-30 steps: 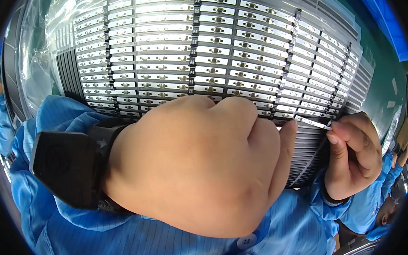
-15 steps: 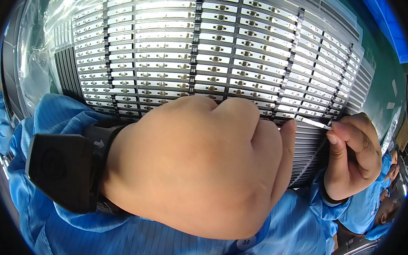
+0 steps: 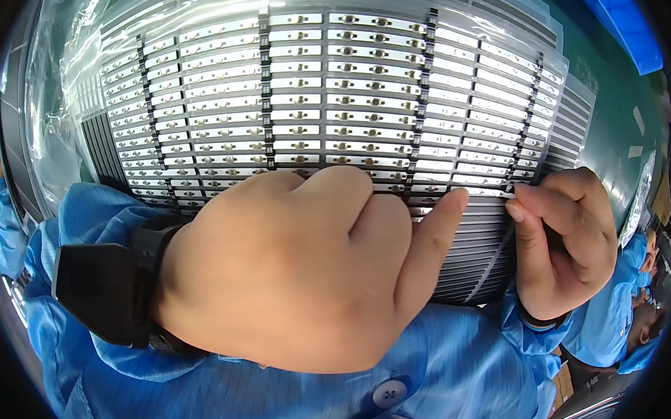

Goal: Assembling LED light strips onto a mounting grid in a factory setting.

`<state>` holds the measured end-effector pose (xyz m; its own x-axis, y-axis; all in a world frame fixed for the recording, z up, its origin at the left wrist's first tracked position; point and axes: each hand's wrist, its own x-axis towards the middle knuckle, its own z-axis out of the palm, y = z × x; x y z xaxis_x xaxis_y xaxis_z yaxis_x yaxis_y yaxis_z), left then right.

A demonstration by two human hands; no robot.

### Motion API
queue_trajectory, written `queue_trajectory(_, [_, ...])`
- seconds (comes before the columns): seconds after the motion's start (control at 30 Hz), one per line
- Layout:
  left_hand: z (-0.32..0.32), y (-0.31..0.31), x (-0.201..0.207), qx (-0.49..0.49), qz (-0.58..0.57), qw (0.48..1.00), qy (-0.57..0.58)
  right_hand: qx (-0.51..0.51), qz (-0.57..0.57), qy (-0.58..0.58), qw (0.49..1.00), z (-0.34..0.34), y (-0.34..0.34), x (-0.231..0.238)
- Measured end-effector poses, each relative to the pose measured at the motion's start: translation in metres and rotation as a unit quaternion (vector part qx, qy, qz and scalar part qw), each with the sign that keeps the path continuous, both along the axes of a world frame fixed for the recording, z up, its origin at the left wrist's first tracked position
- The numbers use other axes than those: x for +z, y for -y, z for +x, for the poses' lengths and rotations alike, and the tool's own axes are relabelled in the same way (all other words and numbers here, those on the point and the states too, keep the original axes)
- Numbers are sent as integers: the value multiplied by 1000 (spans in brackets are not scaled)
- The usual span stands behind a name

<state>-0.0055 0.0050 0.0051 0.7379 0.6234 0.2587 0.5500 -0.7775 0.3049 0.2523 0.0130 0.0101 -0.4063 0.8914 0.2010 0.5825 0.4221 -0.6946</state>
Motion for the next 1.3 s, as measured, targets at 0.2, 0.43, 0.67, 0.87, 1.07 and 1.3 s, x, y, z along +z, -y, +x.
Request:
queue_trajectory(0.2, [5, -5, 2, 1, -4, 1000, -18, 4, 6, 3, 1000, 4, -4, 0])
queue_trajectory(0.43, [12, -12, 5, 4, -7, 999, -51, -6, -34, 3, 999, 8, -5, 3])
queue_trajectory(0.67, [15, -14, 6, 4, -26, 998, -56, 13, -34, -8, 999, 16, -10, 2])
queue_trajectory(0.87, [18, -13, 10, 2, -33, 997, -64, 17, -42, -21, 999, 18, -10, 2])
queue_trajectory(1.07, [19, -13, 9, 4, -24, 997, -70, 39, -22, -32, 999, 22, -12, -3])
queue_trajectory(1.3, [20, -21, 13, -21, -30, 996, -79, -36, -42, -31, 998, 26, -8, 6])
